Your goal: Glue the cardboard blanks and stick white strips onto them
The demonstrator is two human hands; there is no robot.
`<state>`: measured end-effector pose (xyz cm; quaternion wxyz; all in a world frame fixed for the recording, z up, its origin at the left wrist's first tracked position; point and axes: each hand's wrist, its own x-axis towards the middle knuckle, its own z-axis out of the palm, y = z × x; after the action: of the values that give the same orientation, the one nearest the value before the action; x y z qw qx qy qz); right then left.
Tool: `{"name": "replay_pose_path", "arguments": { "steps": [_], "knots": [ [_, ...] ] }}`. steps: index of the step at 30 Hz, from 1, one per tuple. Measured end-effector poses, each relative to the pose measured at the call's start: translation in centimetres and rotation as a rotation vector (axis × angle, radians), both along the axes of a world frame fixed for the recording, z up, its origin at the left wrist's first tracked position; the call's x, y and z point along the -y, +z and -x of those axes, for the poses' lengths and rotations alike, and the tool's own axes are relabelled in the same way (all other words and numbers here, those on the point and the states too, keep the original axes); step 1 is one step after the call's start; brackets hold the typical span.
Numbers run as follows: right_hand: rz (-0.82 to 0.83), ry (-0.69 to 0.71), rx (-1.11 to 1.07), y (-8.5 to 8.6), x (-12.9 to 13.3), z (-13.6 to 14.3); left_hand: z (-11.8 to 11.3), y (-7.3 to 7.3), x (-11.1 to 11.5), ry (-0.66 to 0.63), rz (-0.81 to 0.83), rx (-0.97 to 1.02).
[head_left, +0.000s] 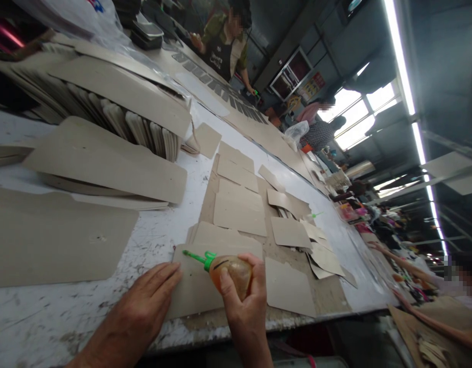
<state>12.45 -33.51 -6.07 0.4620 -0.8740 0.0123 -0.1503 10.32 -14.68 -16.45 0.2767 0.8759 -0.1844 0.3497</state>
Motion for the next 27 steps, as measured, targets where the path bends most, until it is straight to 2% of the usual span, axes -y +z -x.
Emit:
{"name": "replay_pose_path", "arguments": {
  "steps": [7, 12, 20, 27],
  "knots": [
    [0.046, -0.035, 0.018, 0.2, 0.7, 0.0, 0.1, -0.5, 0.0, 0.033, -0.011, -0.019],
    [0.084, -0.073, 0.041, 0.6, 1.8, 0.1, 0.1, -1.0, -0.2, 0.005, -0.002, -0.024],
    [0.118, -0.126, 0.094, 0.8, 3.2, 0.2, -0.2, -3.1, -1.0, -0.037, -0.081, 0.012],
    [0.144, -0.160, 0.116, 0.4, 5.1, 0.2, 0.2, -3.6, 0.2, -0.038, 0.131, -0.085]
  ]
}}
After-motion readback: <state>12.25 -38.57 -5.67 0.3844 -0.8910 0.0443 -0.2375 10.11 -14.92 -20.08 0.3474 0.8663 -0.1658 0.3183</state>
